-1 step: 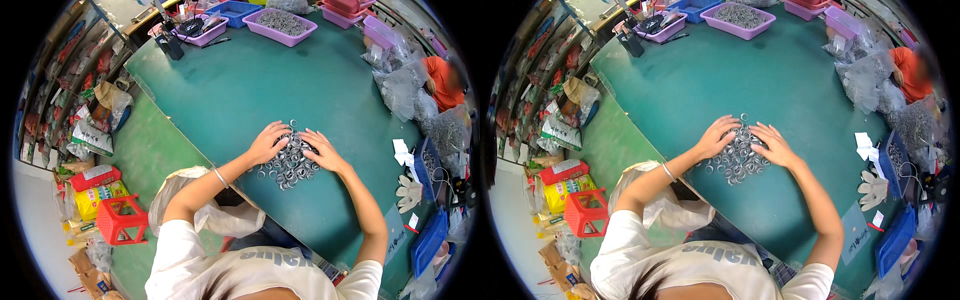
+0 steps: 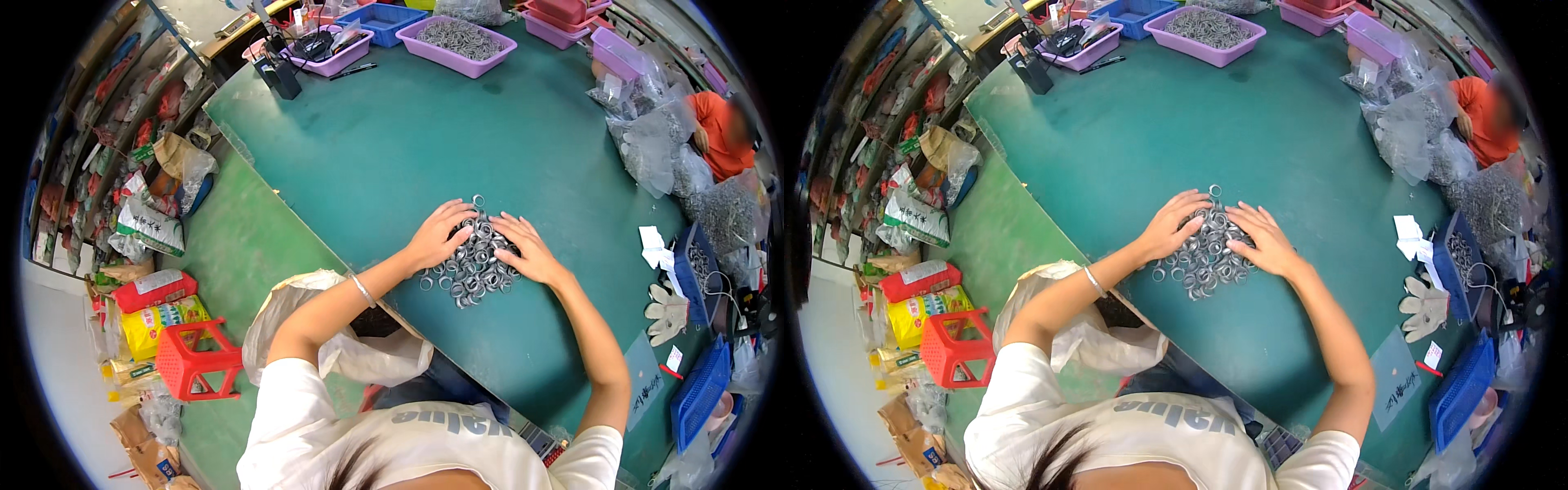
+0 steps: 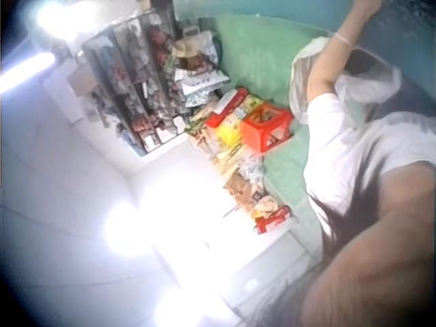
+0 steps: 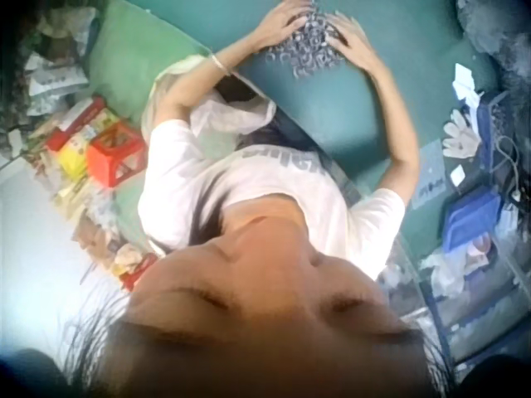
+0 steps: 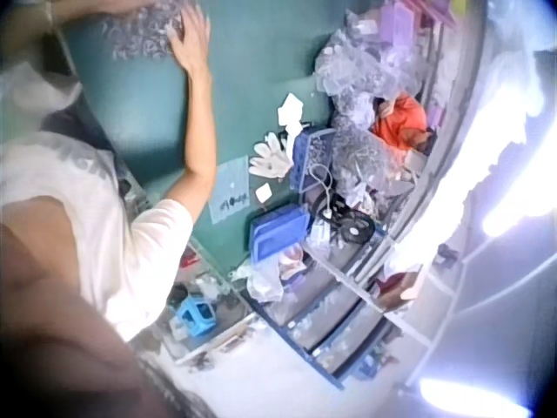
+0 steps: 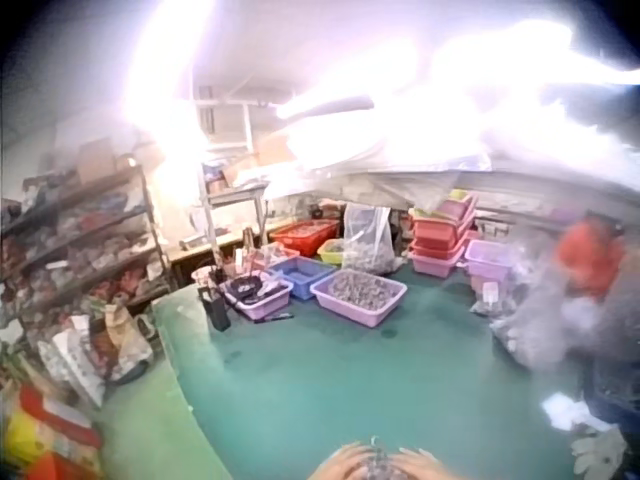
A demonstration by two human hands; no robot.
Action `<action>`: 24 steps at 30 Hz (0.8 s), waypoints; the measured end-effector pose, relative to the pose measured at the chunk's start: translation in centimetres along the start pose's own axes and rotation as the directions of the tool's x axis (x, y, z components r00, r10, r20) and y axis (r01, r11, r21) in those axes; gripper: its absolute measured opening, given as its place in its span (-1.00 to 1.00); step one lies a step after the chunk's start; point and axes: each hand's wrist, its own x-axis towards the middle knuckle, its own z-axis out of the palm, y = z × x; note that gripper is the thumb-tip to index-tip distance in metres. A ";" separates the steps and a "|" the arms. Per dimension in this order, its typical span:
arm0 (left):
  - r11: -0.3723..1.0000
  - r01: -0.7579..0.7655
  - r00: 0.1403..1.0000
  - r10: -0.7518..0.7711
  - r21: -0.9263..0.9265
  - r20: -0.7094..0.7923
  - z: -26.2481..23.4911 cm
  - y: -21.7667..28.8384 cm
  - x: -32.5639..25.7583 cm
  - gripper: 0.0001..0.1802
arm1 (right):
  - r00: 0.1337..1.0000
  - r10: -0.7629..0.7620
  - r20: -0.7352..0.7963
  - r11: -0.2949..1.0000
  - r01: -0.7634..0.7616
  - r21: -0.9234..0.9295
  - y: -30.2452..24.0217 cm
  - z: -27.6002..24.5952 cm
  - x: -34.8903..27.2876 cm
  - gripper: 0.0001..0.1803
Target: The person picks up small metal crescent-shaped parts from a bag, sorts through them on a green work surface, and later writes on a small slip of paper using a red pen.
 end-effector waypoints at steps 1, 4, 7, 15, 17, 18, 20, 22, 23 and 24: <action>0.998 -0.019 1.000 0.017 -0.059 -0.025 -0.1 0.2 0.2 -0.62 | 0.998 0.007 -0.056 0.999 -0.010 -0.050 -0.4 0.6 -0.9 -0.37; 0.968 0.094 0.970 -0.141 -0.231 -0.196 -1.5 1.8 -0.8 -0.65 | 0.991 0.013 -0.131 0.991 -0.030 -0.130 -1.2 1.2 -3.1 -0.35; 0.976 0.097 0.942 -0.153 -0.193 -0.298 -3.4 4.6 -5.4 -0.67 | 0.978 0.066 -0.197 0.994 -0.081 -0.072 -1.9 2.1 -4.5 -0.37; 0.971 0.237 0.960 -0.235 -0.006 -0.155 0.3 13.2 -22.2 -0.69 | 0.780 -0.004 -0.626 0.999 -0.021 -0.033 -4.7 3.4 -1.1 -0.65; 0.968 0.239 0.968 -0.232 0.081 -0.095 2.0 13.7 -23.7 -0.68 | 0.763 -0.045 -0.645 0.999 0.038 -0.025 -4.5 3.9 0.5 -0.66; 0.962 0.273 0.958 -0.269 0.027 -0.096 2.8 14.1 -24.0 -0.67 | 0.787 -0.050 -0.615 0.999 0.036 -0.035 -4.5 4.2 1.3 -0.68; 0.952 0.304 0.948 -0.305 -0.030 -0.093 3.6 14.5 -24.1 -0.66 | 0.809 -0.053 -0.585 0.998 0.032 -0.047 -4.5 4.8 1.7 -0.68; 0.961 0.277 0.956 -0.278 -0.018 -0.091 3.8 15.0 -24.0 -0.67 | 0.876 -0.029 -0.481 0.974 -0.084 -0.212 -5.0 5.1 1.9 -0.66; 0.955 0.295 0.953 -0.296 -0.033 -0.058 3.8 15.1 -23.9 -0.67 | 0.865 -0.042 -0.500 0.953 -0.115 -0.279 -5.2 5.1 1.9 -0.69; 0.955 0.293 0.954 -0.295 -0.036 -0.057 3.8 15.1 -23.8 -0.67 | 0.865 -0.041 -0.499 0.953 -0.117 -0.281 -5.1 5.0 1.9 -0.69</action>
